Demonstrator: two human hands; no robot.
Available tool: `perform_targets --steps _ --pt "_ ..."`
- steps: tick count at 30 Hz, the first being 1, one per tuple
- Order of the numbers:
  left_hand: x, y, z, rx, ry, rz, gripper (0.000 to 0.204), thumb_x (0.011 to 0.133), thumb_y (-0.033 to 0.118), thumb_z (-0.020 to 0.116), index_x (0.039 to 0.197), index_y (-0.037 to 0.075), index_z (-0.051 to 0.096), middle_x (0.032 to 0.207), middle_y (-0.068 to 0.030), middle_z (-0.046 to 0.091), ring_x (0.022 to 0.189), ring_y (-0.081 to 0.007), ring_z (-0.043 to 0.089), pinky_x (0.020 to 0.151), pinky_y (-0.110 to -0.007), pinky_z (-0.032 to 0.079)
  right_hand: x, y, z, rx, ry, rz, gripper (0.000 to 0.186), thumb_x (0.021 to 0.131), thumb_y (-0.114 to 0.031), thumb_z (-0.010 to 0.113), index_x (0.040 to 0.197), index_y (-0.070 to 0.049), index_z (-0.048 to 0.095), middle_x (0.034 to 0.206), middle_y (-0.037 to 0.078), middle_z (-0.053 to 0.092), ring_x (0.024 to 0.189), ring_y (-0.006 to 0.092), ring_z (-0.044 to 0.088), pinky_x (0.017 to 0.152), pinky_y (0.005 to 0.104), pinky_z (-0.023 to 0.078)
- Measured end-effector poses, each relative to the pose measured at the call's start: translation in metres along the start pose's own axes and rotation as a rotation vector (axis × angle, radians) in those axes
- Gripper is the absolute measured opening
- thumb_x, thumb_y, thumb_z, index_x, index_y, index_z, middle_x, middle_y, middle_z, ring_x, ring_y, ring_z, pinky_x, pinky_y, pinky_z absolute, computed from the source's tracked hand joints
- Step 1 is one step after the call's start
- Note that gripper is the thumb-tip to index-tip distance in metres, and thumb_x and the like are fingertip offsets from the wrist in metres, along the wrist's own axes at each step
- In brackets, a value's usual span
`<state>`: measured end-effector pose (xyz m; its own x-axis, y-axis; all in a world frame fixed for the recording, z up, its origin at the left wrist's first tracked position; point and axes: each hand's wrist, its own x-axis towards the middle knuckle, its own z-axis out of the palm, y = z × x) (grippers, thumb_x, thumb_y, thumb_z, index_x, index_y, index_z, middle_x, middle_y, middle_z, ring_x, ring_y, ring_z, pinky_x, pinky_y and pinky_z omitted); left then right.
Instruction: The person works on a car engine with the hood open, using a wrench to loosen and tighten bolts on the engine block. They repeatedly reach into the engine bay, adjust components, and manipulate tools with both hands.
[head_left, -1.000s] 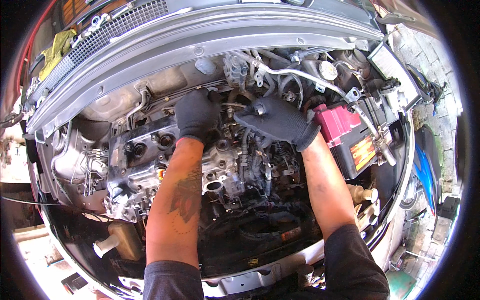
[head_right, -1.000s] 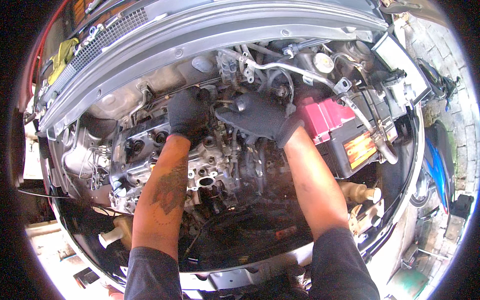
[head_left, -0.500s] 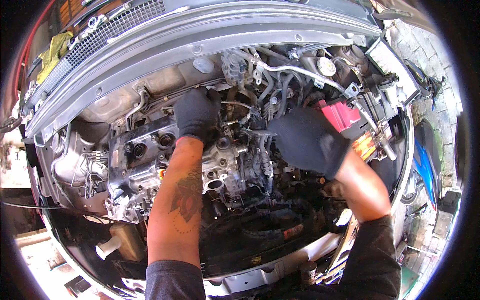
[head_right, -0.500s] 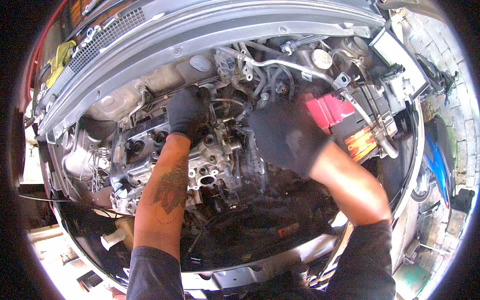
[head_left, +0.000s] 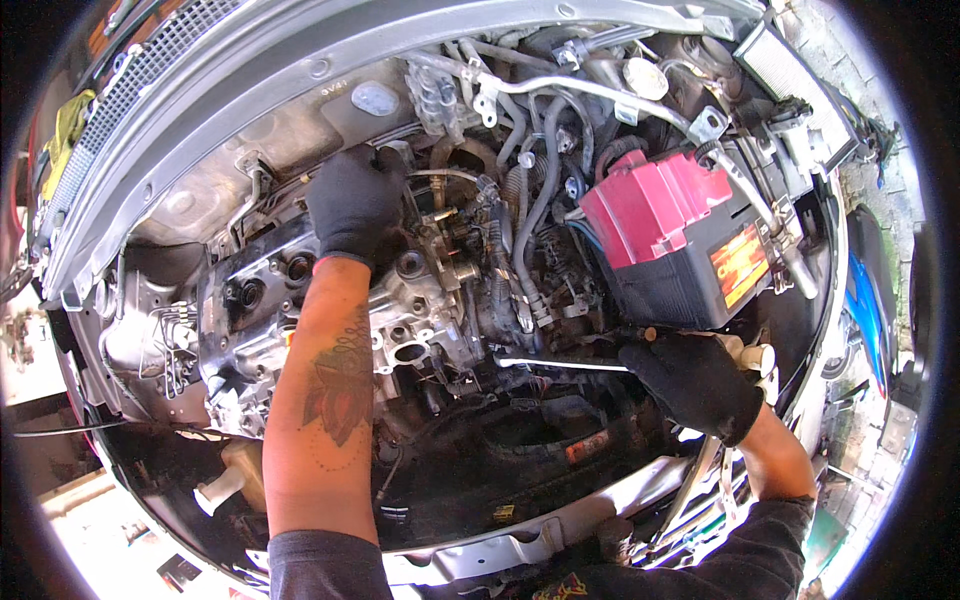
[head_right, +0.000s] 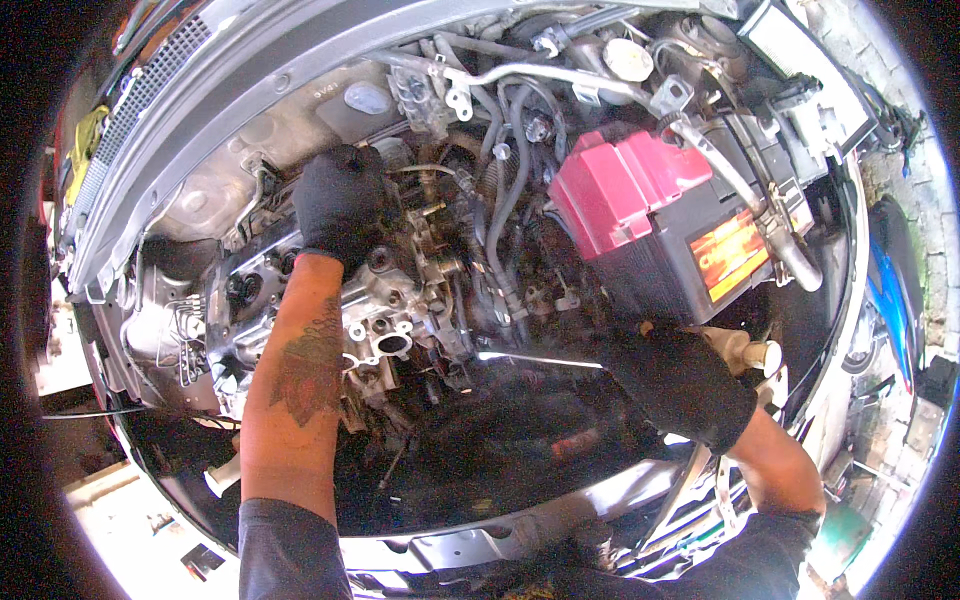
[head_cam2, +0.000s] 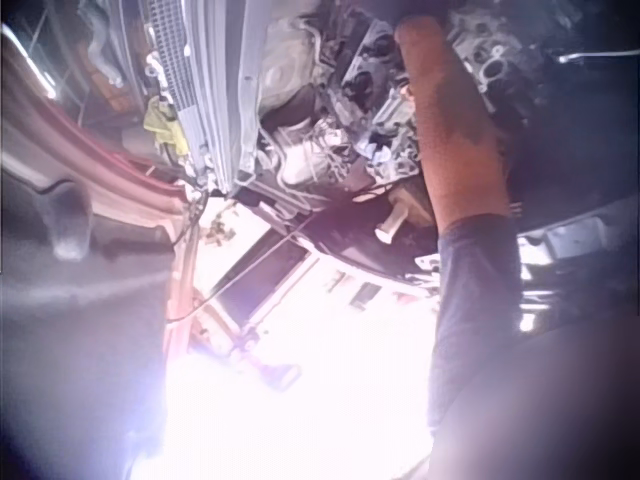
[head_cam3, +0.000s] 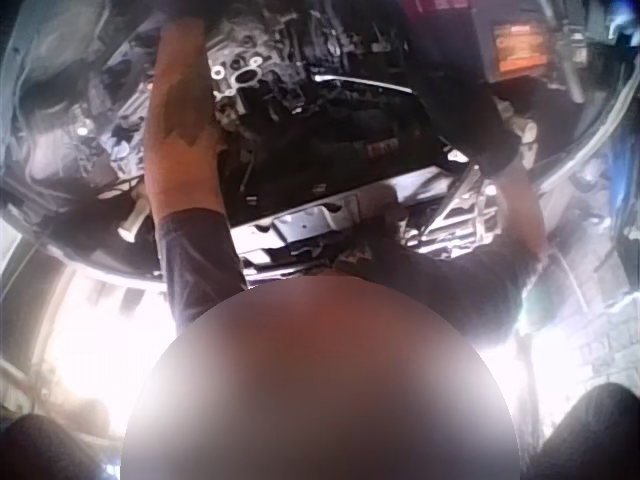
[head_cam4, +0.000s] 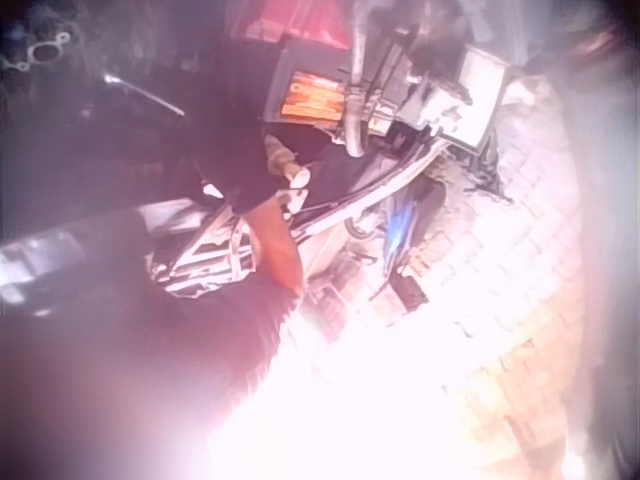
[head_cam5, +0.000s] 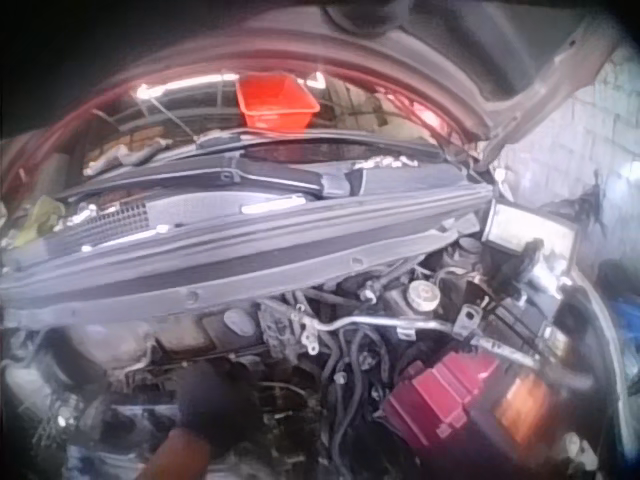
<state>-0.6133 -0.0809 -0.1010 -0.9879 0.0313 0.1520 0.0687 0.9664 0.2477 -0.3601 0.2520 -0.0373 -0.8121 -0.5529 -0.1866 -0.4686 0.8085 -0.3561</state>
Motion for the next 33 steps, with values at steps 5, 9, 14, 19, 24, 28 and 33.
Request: perform_targets --steps 5,9,14,19,24,28,33 --pt "0.002 0.002 0.001 0.098 0.014 0.009 0.048 0.097 0.047 0.056 0.093 0.004 0.079 0.094 -0.0272 0.074 0.091 -0.0474 0.072 0.086 -0.055 0.057 0.002 0.018 0.031 0.156 -0.024 -0.02 0.051 0.084 -0.013 0.068 0.135 -0.005 0.063 0.1 0.019 0.071 0.083 0.036 0.073 0.072 0.0487 0.058" --pt "0.01 -0.015 0.02 0.236 0.021 0.116 0.052 0.099 0.049 0.052 0.095 0.004 0.079 0.097 -0.0274 0.074 0.096 -0.0483 0.072 0.089 -0.055 0.057 0.001 0.026 0.039 0.207 0.071 -0.08 0.052 0.081 -0.015 0.069 0.133 -0.007 0.064 0.1 0.017 0.072 0.087 0.0364 0.073 0.075 0.0486 0.059" --pt "0.014 -0.022 0.023 0.242 0.089 0.186 0.057 0.1 0.052 0.047 0.097 0.005 0.078 0.101 -0.027 0.074 0.099 -0.048 0.071 0.092 -0.054 0.057 -0.001 0.024 0.042 0.263 0.002 -0.014 0.048 0.079 -0.015 0.069 0.127 -0.01 0.068 0.103 0.016 0.074 0.089 0.0375 0.073 0.079 0.0493 0.059" --pt "0.004 -0.001 0.005 0.24 0.086 0.115 0.049 0.098 0.045 0.052 0.091 0.003 0.077 0.096 -0.0267 0.075 0.093 -0.0469 0.072 0.087 -0.057 0.056 0.0 0.017 0.034 0.103 -0.122 0.051 0.038 0.084 -0.022 0.067 0.12 -0.011 0.072 0.1 0.016 0.074 0.092 0.0366 0.072 0.086 0.049 0.056" --pt "0.003 0.005 0.006 0.172 0.177 0.042 0.053 0.097 0.043 0.053 0.09 -0.004 0.077 0.093 -0.034 0.071 0.096 -0.0493 0.072 0.09 -0.056 0.056 -0.012 0.022 0.039 0.009 -0.153 0.052 0.033 0.086 -0.015 0.067 0.117 -0.009 0.074 0.094 0.019 0.073 0.087 0.0405 0.07 0.08 0.0484 0.055" --pt "0.003 0.008 -0.001 0.137 0.131 0.064 0.053 0.097 0.043 0.054 0.092 -0.005 0.077 0.095 -0.0344 0.071 0.098 -0.0499 0.071 0.09 -0.054 0.056 -0.008 0.005 0.048 0.114 -0.066 0.208 0.028 0.089 -0.003 0.062 0.114 -0.006 0.075 0.097 0.024 0.073 0.088 0.0431 0.071 0.077 0.0483 0.055" --pt "0.004 0.009 0.002 0.141 0.157 0.013 0.053 0.095 0.044 0.056 0.094 -0.005 0.077 0.097 -0.0341 0.072 0.1 -0.0494 0.071 0.091 -0.052 0.056 -0.014 0.017 0.043 0.044 -0.075 0.184 0.03 0.092 -0.001 0.062 0.12 -0.004 0.073 0.104 0.025 0.074 0.096 0.042 0.072 0.084 0.0473 0.055"
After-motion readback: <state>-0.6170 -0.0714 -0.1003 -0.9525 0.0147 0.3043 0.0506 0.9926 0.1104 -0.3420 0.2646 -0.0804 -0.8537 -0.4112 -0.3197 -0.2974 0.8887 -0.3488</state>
